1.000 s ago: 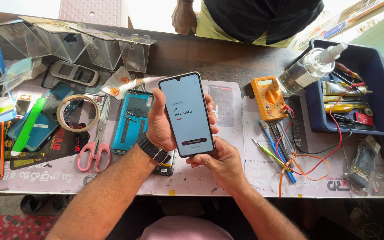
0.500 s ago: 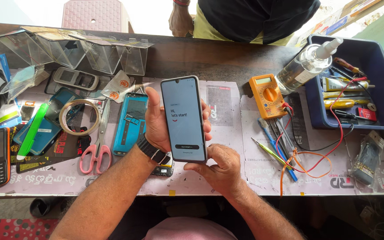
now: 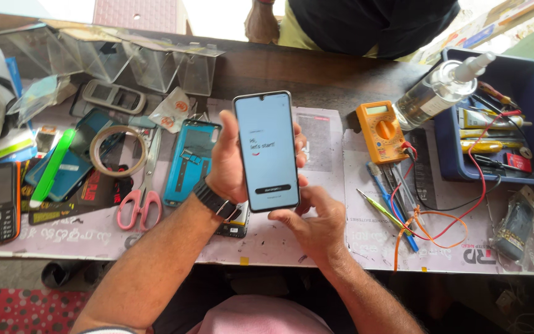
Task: The person disassembles a blue smartphone by prying open the back cover and removing the battery. They then handle a silver smartphone, navigating its touchscreen interface and showing the setup screen to another person. The person also briefly handles a brown wallet-style phone case.
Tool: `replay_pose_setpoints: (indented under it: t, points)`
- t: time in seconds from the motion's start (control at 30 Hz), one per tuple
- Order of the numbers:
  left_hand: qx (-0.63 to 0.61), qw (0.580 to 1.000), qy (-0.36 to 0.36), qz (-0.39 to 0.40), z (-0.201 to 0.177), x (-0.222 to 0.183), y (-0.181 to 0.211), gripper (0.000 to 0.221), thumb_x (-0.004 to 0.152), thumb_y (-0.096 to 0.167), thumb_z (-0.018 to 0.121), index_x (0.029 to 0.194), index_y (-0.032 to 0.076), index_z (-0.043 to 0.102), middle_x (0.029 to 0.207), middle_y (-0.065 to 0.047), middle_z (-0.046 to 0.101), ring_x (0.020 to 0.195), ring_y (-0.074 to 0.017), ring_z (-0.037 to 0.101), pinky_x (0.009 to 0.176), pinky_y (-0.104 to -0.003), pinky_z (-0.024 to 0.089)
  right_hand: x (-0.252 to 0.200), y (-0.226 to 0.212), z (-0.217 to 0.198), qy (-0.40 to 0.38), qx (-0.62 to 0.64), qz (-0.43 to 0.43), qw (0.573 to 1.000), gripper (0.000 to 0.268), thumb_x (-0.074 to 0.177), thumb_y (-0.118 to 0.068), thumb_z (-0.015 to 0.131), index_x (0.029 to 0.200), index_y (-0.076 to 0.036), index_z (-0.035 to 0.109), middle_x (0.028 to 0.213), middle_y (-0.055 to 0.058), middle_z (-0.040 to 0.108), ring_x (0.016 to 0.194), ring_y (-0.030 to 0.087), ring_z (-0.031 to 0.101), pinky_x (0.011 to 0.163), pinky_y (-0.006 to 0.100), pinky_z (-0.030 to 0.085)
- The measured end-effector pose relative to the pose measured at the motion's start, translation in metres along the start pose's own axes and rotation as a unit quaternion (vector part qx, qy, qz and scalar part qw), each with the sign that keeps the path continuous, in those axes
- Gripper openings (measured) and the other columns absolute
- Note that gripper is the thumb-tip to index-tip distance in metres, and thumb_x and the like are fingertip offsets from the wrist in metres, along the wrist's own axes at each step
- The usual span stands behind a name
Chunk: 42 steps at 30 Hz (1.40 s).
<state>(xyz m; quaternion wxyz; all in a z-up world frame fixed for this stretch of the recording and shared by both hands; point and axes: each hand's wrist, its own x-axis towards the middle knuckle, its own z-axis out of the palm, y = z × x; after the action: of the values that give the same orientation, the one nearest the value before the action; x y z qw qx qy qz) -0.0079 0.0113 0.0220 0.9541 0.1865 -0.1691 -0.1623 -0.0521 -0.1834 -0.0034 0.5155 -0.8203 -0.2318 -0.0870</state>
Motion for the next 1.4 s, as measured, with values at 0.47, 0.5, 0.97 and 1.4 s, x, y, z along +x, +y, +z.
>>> replay_pose_setpoints:
  t: [0.47,0.5,0.97,1.4]
  points:
    - [0.047,0.996,0.070,-0.023,-0.012,0.002,-0.001,0.101,0.079,0.083,0.064,0.131,-0.002,0.056,0.110,-0.016,0.062,0.103,-0.0282,0.069,0.084,-0.056,0.063,-0.001,-0.002,0.004,0.051,-0.048,-0.046,0.997,0.082,0.065,-0.014,0.098,0.129,-0.007,0.046,0.122,0.009,0.056,0.087,0.013,0.061,0.082,0.031,0.056]
    - [0.047,0.996,0.073,-0.031,-0.011,0.002,-0.001,0.101,0.077,0.083,0.064,0.131,-0.002,0.056,0.110,-0.016,0.063,0.102,-0.0281,0.070,0.084,-0.056,0.064,-0.001,-0.001,0.004,0.051,-0.048,-0.048,0.996,0.084,0.065,-0.015,0.098,0.130,-0.006,0.045,0.122,0.009,0.057,0.089,0.014,0.062,0.083,0.031,0.056]
    - [0.015,0.994,0.086,-0.059,-0.007,0.001,0.002,0.095,0.078,0.080,0.064,0.130,0.001,0.059,0.109,-0.012,0.067,0.096,-0.0274,0.072,0.081,-0.052,0.064,0.001,-0.015,-0.004,0.065,-0.110,-0.146,0.981,0.100,0.054,-0.024,0.100,0.135,-0.008,0.044,0.148,0.020,0.044,0.137,0.036,0.050,0.112,0.047,0.047]
    - [0.043,0.991,0.104,-0.069,-0.006,0.002,-0.002,0.098,0.080,0.082,0.061,0.137,0.002,0.057,0.115,-0.016,0.067,0.096,-0.0300,0.072,0.078,-0.048,0.063,0.021,-0.005,-0.039,-0.070,-0.176,-0.256,0.948,0.080,0.061,-0.043,0.097,0.126,-0.017,0.057,0.155,0.024,0.035,0.145,0.044,0.037,0.120,0.064,0.030]
